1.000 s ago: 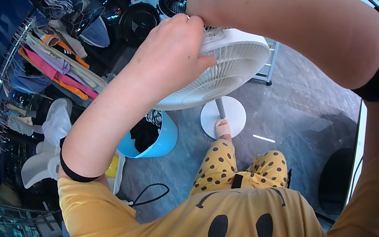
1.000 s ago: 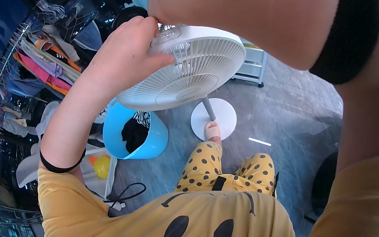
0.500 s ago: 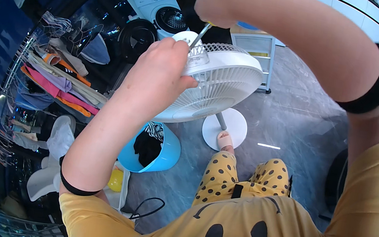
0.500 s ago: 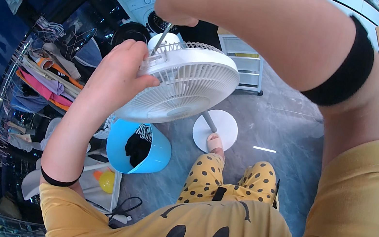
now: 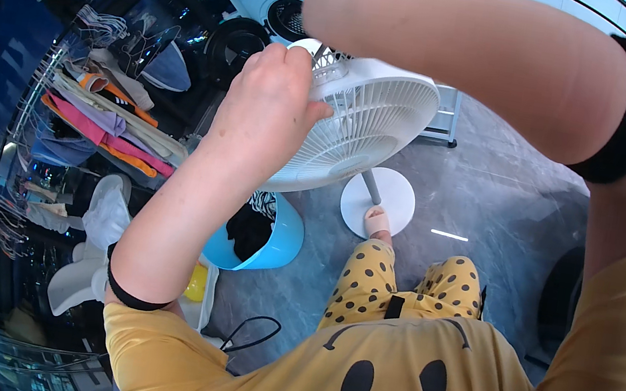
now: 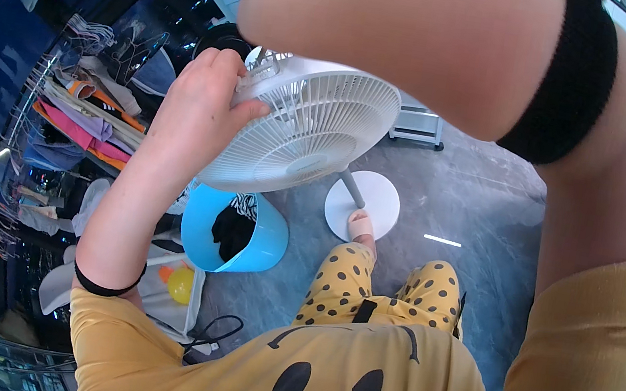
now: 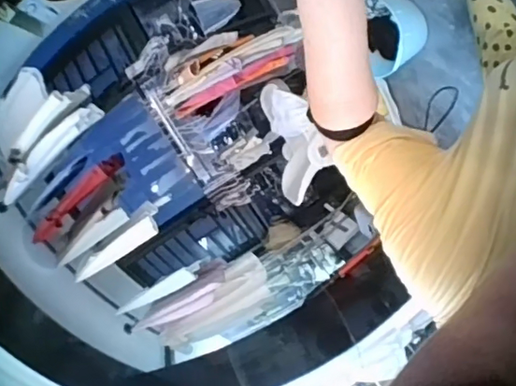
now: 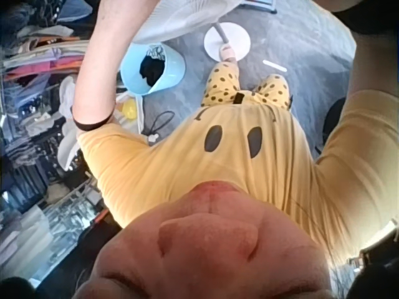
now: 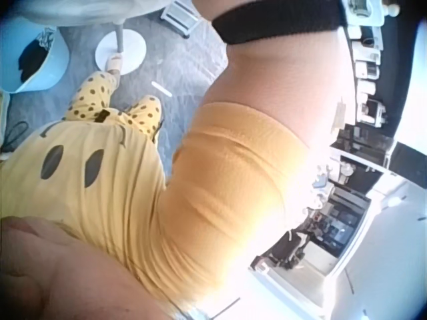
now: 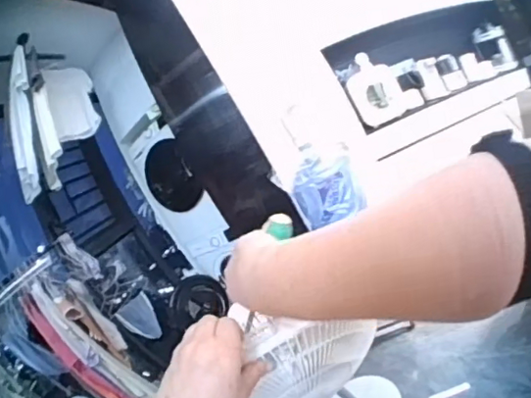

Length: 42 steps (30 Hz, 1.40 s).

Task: The recorder uses a screwdriver to remove the screws and disassemble the front grille and blades of a portable electric fan.

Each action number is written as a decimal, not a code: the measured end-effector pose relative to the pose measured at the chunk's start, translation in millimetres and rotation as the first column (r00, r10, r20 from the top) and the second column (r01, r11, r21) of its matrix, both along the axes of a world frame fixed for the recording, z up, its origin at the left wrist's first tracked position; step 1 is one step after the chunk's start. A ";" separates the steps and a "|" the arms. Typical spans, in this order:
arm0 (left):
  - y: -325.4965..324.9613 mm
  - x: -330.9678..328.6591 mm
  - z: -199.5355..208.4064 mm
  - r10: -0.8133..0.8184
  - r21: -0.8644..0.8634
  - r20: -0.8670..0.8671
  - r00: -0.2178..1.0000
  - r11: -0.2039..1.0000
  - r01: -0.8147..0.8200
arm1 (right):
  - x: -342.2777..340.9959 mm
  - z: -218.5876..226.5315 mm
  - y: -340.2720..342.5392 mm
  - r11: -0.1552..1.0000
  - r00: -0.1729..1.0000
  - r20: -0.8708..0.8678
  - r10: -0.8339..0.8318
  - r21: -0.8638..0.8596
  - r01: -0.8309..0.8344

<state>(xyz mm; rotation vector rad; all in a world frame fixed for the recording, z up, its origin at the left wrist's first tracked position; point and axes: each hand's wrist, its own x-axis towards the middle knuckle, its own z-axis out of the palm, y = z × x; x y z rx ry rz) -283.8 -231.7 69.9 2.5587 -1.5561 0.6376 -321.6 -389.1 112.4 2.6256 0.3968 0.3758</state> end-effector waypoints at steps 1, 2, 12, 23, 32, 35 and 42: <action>0.8 0.8 -2.2 0.020 -0.017 0.018 1.000 1.000 -0.019 | -28.0 -2.7 -18.3 0.960 0.996 0.009 0.086 0.266 -0.086; 1.6 1.2 -4.7 0.042 -0.038 0.033 0.999 0.998 -0.041 | -39.8 -0.6 -21.7 0.875 0.984 0.025 0.175 0.454 -0.167; 10.5 8.4 -19.6 0.052 -0.156 0.051 0.997 0.987 -0.043 | 66.5 -16.0 -13.9 0.974 0.946 -0.232 -0.227 -0.075 0.215; 95.2 58.6 -26.0 0.001 -0.248 -0.579 0.816 0.952 -0.177 | 61.1 -28.5 -21.3 0.969 0.967 -0.067 -0.245 -0.051 0.242; 87.1 55.8 -37.2 0.019 -0.287 -0.418 0.908 0.946 -0.152 | 67.5 -20.8 -19.1 0.951 0.943 -0.127 -0.308 -0.073 0.301; 82.0 49.0 -38.3 0.031 -0.309 -0.321 0.947 0.941 -0.135 | 70.5 -15.1 -20.2 0.928 0.909 -0.187 -0.372 -0.079 0.364; 78.1 28.6 -58.6 0.008 -0.475 -0.201 0.980 0.874 -0.104 | 69.7 -2.9 -15.5 0.913 0.867 -0.300 -0.398 -0.219 0.344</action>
